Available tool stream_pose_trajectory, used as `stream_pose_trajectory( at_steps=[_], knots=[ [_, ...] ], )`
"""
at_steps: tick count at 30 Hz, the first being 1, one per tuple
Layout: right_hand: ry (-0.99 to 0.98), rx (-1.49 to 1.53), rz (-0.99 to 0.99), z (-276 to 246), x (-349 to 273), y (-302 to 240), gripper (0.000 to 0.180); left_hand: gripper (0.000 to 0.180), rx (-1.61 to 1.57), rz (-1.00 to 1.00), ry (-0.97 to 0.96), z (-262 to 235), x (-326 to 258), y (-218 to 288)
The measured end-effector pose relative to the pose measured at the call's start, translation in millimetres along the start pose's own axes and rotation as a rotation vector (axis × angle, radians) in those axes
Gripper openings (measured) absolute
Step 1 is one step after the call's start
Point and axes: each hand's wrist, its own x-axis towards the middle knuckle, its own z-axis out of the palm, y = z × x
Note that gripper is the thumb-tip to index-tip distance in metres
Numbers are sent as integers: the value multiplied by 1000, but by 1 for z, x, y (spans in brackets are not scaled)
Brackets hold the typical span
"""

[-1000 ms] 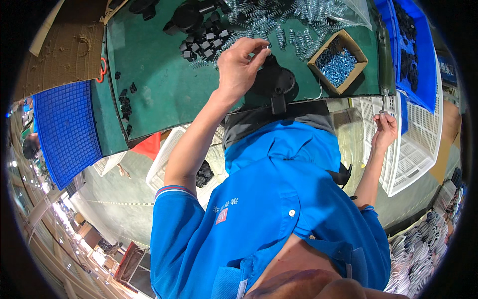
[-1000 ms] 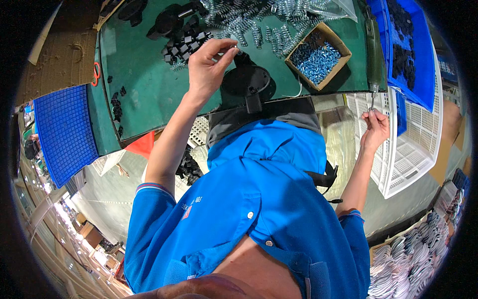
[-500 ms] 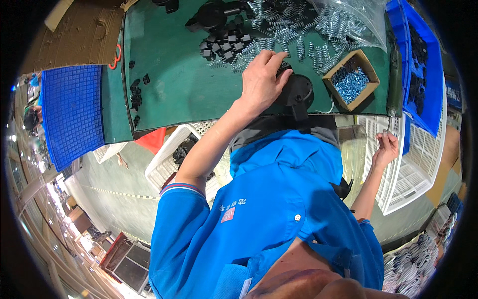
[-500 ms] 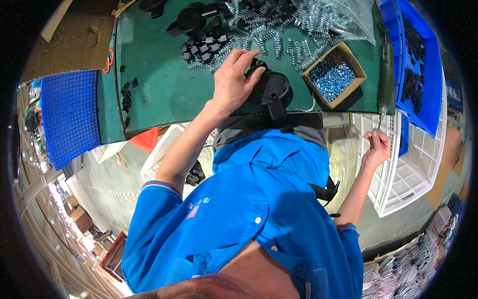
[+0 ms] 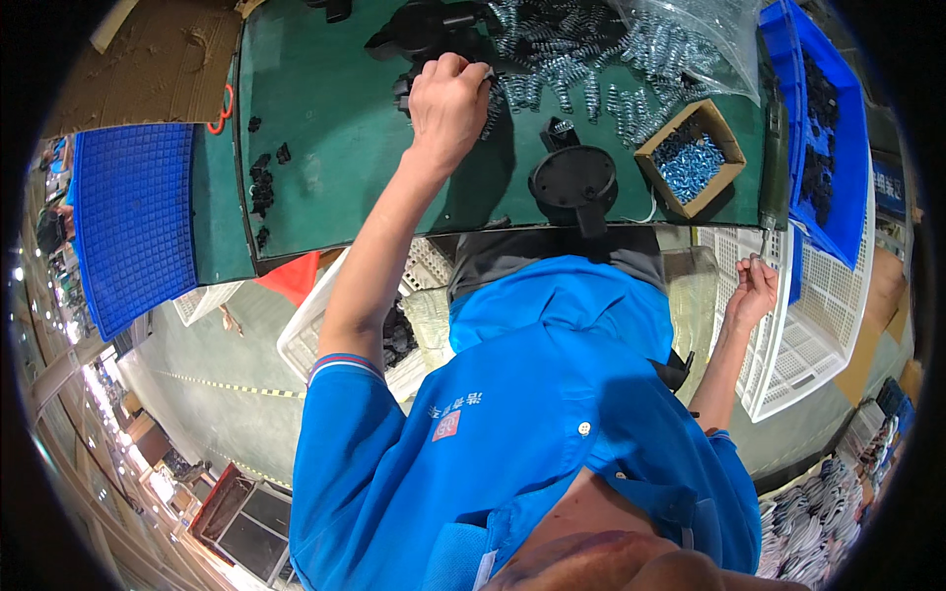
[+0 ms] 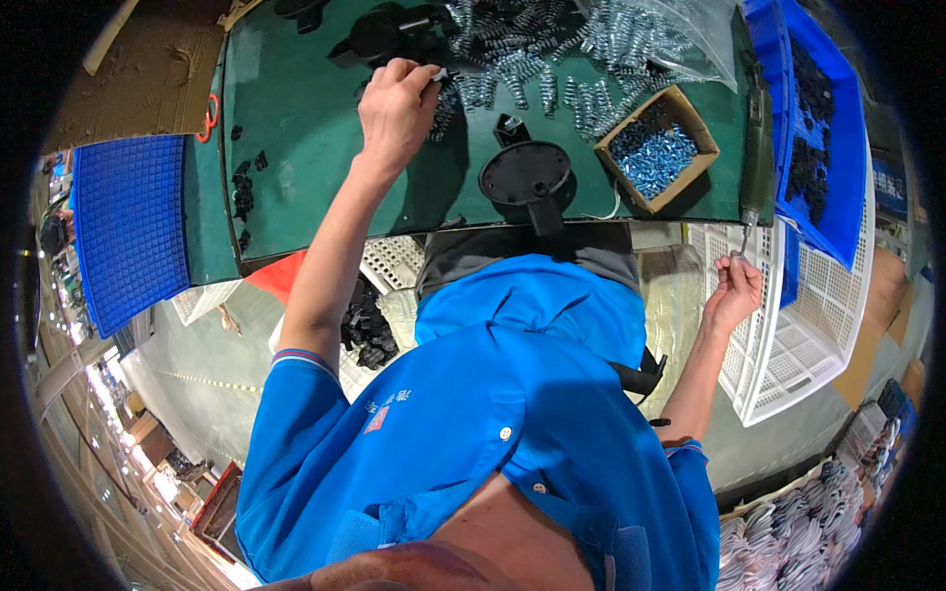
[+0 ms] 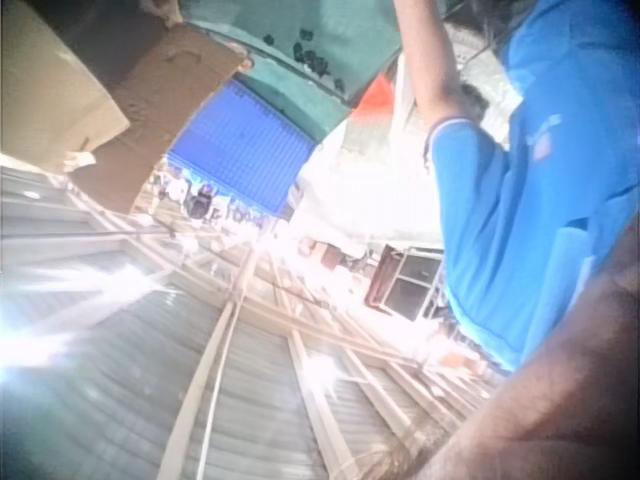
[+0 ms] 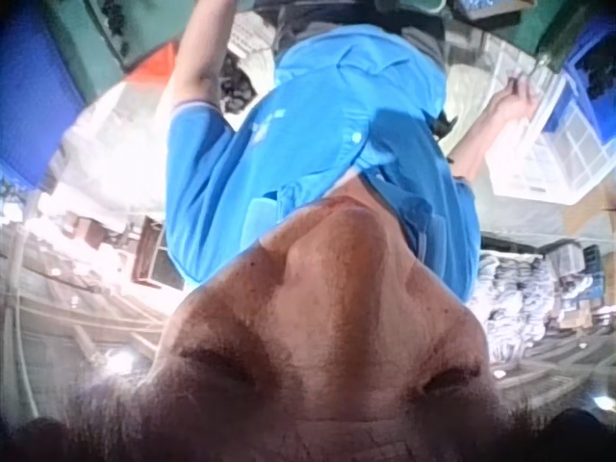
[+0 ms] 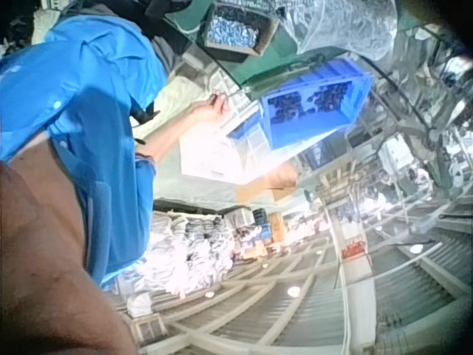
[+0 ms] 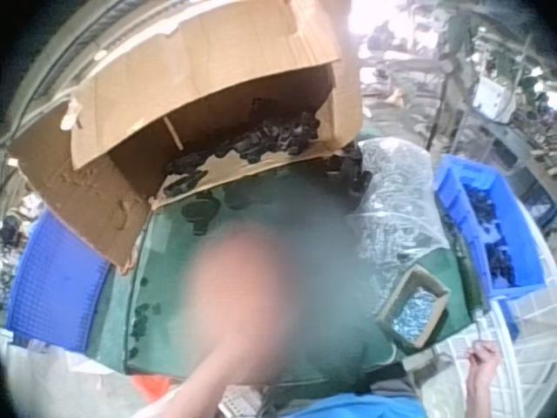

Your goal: The person assembles small black plastic components by inserting metal springs and fastening them with a power screwdriver. They repeatedly pick parts from a green workbench, align them, and drive screws to secure the assembly, then place the finished units into a cardboard box.

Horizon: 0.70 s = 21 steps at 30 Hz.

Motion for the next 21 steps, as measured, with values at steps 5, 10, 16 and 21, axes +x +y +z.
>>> stream_pose_trajectory(
  at_steps=[5, 10, 16, 21],
  knots=[
    [36, -5, -26, -6, -1, 9, 10, 14, 227, 51, -67, 14, 14, 0],
    [66, 19, -49, -4, -3, 7, 7, 27, 262, -45, -281, 3, 20, 7],
    [109, 14, -34, 23, -10, -16, 5, 24, 156, 13, -66, -1, 18, 8],
    [67, -74, -92, 17, -11, -17, 5, 21, -590, -412, -207, -26, 11, 38]
  ],
)
